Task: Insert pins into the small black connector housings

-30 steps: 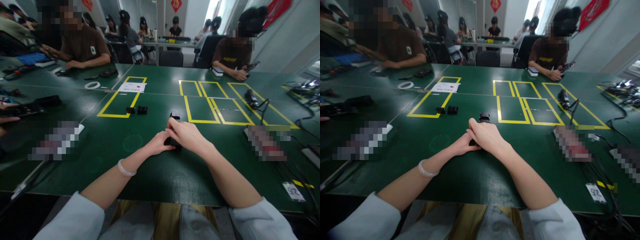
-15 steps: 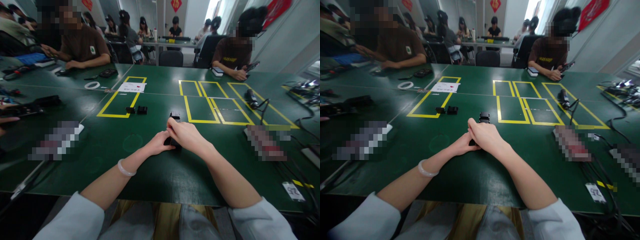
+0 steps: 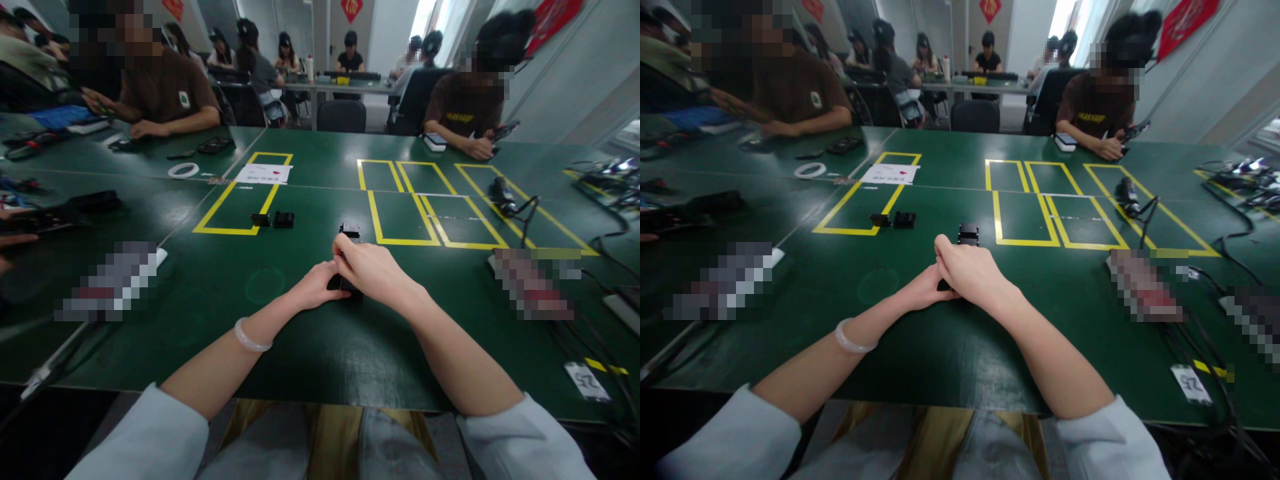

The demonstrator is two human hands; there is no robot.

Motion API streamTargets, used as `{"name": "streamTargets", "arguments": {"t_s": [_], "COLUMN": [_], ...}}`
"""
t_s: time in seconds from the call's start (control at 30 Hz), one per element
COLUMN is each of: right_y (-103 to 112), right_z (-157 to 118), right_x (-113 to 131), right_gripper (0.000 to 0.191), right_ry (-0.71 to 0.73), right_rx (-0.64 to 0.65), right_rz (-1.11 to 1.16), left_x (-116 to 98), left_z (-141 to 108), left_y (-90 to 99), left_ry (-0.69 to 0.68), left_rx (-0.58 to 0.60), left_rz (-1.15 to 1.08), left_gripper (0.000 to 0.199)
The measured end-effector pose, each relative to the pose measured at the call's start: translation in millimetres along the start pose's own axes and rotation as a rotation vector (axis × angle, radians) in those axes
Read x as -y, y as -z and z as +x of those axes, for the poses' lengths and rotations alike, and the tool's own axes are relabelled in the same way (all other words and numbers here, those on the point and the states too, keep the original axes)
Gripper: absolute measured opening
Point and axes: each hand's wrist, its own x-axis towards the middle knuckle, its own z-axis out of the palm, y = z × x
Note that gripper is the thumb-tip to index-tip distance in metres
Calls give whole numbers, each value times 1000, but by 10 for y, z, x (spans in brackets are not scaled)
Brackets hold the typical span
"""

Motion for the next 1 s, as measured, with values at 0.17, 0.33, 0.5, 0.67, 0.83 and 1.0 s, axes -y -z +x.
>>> {"name": "streamTargets", "arguments": {"t_s": [0.17, 0.33, 0.5, 0.67, 0.83, 1.0], "right_y": [-4, -4, 7, 1, 3, -23], "right_z": [1, 2, -1, 9, 6, 23], "right_x": [4, 7, 18, 22, 27, 20], "right_gripper": [23, 20, 23, 21, 22, 23], "right_ry": [6, -1, 9, -13, -7, -14], "right_rx": [-1, -1, 1, 23, 9, 1], "right_rz": [8, 2, 17, -27, -7, -19], "left_x": [17, -14, -13, -25, -17, -13], "left_z": [-6, 1, -4, -1, -2, -1], "left_y": [-5, 11, 7, 8, 7, 7], "left_ry": [11, 3, 13, 14, 15, 2], "left_rx": [4, 6, 0, 0, 4, 5], "left_rz": [-14, -17, -21, -18, -13, -9], "left_gripper": [57, 56, 54, 55, 53, 53]}}
